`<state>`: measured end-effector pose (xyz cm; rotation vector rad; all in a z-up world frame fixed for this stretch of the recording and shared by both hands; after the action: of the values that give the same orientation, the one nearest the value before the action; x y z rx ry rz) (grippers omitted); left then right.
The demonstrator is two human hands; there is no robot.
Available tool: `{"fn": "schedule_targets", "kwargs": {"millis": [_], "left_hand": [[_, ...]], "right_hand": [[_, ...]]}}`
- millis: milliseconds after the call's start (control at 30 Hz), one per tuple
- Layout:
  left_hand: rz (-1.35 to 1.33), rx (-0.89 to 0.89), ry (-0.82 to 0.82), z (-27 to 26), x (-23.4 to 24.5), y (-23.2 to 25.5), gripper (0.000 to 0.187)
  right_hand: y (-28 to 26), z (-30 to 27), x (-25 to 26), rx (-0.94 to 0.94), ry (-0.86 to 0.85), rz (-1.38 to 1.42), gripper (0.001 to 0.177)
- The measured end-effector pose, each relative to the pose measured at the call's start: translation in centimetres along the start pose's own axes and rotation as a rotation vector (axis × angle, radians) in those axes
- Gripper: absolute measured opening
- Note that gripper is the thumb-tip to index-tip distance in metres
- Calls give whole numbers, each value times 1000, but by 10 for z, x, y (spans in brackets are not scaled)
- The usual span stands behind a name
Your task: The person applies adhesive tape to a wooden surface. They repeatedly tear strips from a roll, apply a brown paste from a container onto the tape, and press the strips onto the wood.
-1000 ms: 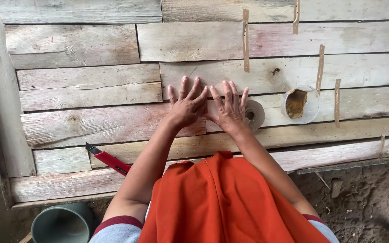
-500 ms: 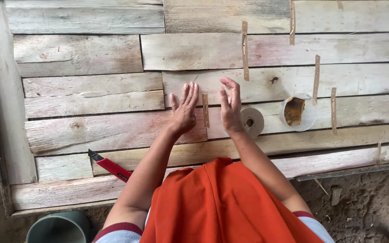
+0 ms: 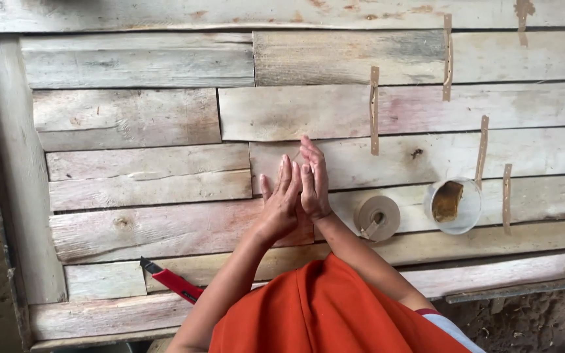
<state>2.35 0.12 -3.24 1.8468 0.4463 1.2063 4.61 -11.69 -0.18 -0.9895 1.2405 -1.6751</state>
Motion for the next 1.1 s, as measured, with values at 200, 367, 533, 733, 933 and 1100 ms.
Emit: {"fn": "schedule_targets", "kwargs": {"millis": [200, 367, 533, 733, 933, 1100], "left_hand": [[101, 42, -10, 0, 9, 19, 101], [98, 92, 13, -5, 21, 38, 95], [209, 35, 10, -11, 24, 47, 85], [437, 59, -42, -14, 19, 43, 81], [447, 43, -111, -14, 27, 45, 80], [485, 22, -101, -15, 26, 46, 86]], "right_hand": [[2, -1, 2, -43, 31, 64, 31], [6, 11, 19, -393, 151, 522, 25], [-20, 5, 65, -413, 222, 427, 17], [-20, -48, 75, 380, 102, -787, 16], [5, -87, 86, 319, -218, -1155, 93], [18, -92, 89, 296, -280, -1153, 94]]}}
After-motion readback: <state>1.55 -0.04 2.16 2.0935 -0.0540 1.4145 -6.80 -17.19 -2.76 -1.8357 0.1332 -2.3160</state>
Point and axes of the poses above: each hand's wrist, its own z-axis towards the middle knuckle, its own x-axis out of the back of the hand, y = z × x, the point moved 2 cm from there along z, towards the middle knuckle, and after that the axes turned 11 degrees about y, right-handed, at the moved point
